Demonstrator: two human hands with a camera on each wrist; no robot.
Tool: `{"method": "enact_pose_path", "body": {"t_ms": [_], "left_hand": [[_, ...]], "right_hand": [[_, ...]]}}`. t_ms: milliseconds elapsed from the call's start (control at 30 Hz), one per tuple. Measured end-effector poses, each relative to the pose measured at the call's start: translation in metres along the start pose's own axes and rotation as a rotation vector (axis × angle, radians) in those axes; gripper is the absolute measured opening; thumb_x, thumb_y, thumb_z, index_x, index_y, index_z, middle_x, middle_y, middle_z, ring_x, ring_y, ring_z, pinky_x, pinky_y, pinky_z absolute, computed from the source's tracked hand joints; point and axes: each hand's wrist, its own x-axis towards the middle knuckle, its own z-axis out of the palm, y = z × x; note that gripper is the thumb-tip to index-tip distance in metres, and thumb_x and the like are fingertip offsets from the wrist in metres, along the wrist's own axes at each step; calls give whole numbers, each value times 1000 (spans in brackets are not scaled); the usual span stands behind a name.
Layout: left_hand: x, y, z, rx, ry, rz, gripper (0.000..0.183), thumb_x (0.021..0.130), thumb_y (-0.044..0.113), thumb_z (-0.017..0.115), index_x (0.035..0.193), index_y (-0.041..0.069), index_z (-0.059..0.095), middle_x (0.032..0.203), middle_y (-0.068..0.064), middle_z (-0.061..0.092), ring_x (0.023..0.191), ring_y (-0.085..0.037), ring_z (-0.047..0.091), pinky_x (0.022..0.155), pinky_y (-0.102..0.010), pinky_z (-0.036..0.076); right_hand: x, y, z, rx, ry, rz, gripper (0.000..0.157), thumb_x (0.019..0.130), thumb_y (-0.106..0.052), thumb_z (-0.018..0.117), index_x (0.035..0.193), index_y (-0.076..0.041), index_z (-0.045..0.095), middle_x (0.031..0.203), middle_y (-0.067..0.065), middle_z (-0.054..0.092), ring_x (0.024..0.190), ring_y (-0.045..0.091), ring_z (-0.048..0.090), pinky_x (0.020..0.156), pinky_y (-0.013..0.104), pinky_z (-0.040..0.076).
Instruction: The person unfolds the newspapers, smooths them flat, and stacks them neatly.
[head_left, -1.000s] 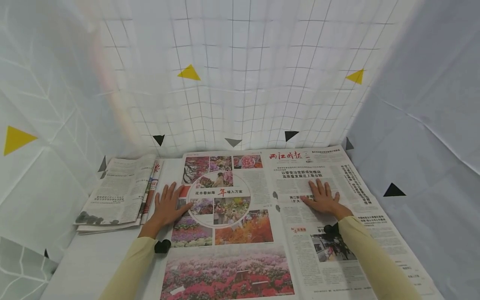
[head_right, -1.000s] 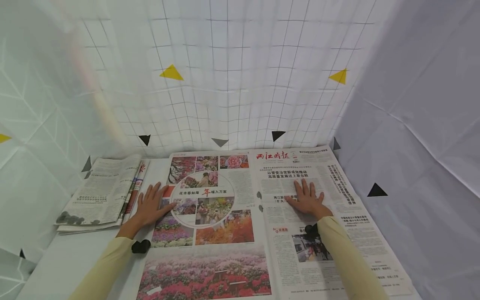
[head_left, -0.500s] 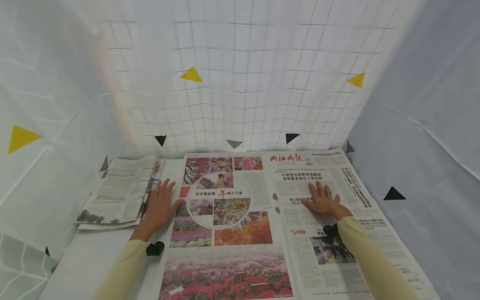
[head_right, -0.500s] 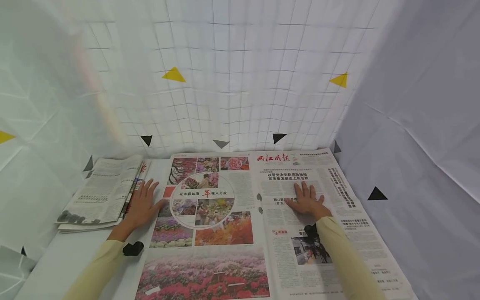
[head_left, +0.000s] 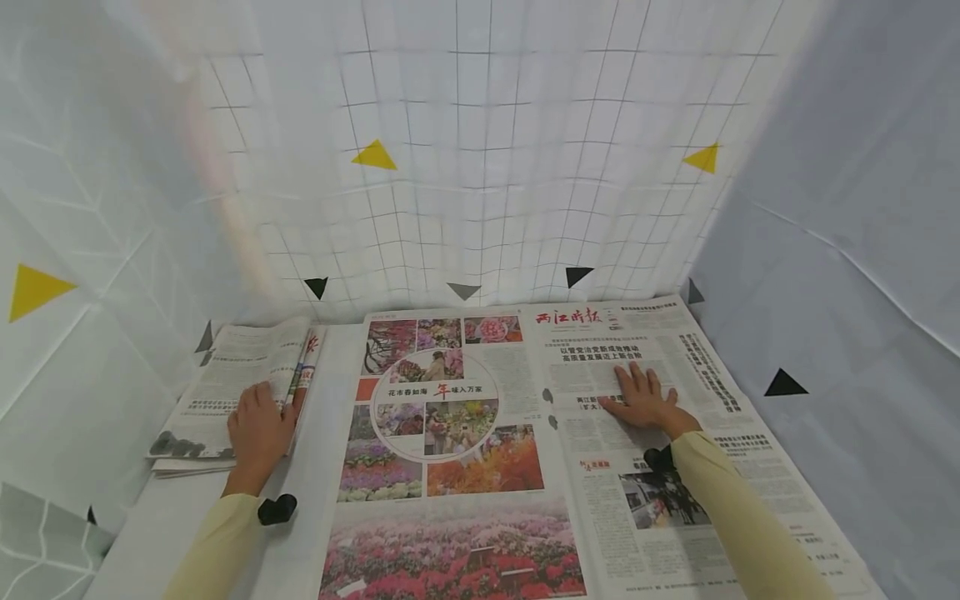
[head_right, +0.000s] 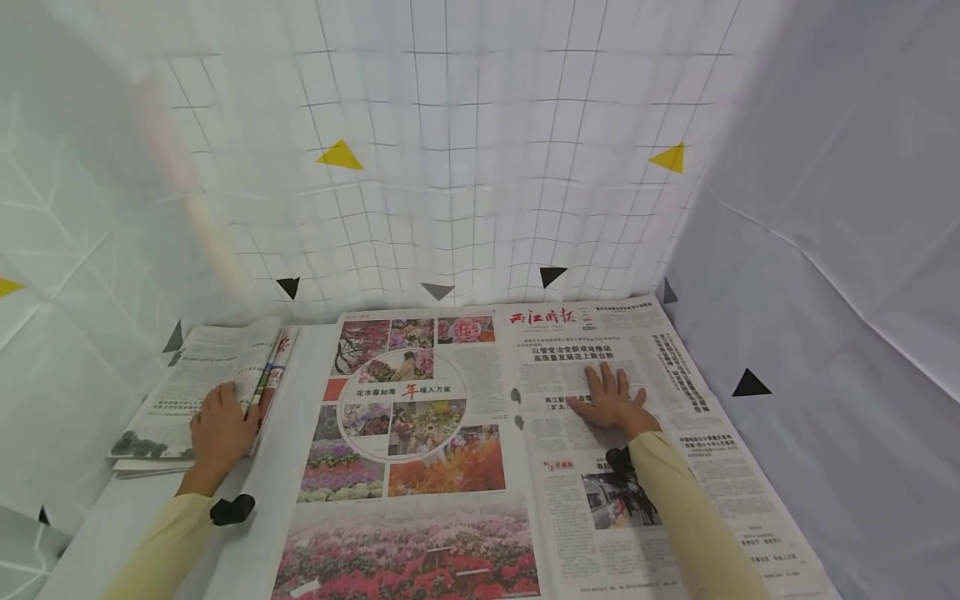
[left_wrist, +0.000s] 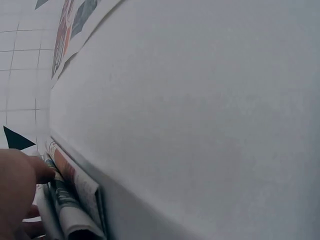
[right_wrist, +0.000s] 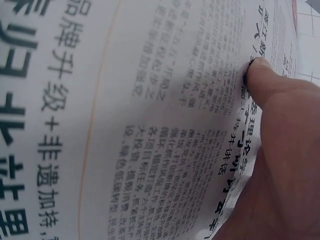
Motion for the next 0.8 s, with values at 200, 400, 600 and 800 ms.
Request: {"method": "enact_pose_path", "body": {"t_ms": [200, 400, 600, 800], "left_hand": [[1, 0, 0, 56, -57, -6, 71, 109, 41, 44, 150, -15, 31, 146, -41, 44, 129, -57, 50, 103, -68, 43], [6, -3, 1, 40, -77, 21, 53, 107, 19, 39, 147, -15, 35, 130, -41, 57, 103, -55, 65, 76, -63, 54], [7, 1, 2, 26, -82, 13, 52, 108, 19, 40, 147, -15, 37, 121, -40, 62, 91, -51, 69, 66, -58, 55], [1, 15, -2, -21, -56, 51, 53, 106, 18, 43, 149, -12, 40, 135, -37, 58, 111, -53, 65, 80, -63, 56]], "right_hand": [[2, 5, 2, 6, 3, -10, 112, 91, -82, 44, 164, -5, 7, 170, 29, -9, 156, 56, -11, 116, 82, -7], [9, 16, 6, 22, -2, -39, 127, 81, -96, 34, 165, -6, 2, 170, 28, -14, 155, 57, -16, 114, 83, -13], [13, 21, 8, 30, 7, -73, 132, 76, -101, 30, 165, -7, 4, 170, 28, -12, 154, 58, -15, 113, 84, -12], [13, 21, 9, 27, 5, -73, 128, 80, -97, 33, 165, -6, 4, 170, 28, -12, 154, 57, -15, 113, 84, -12]]}}
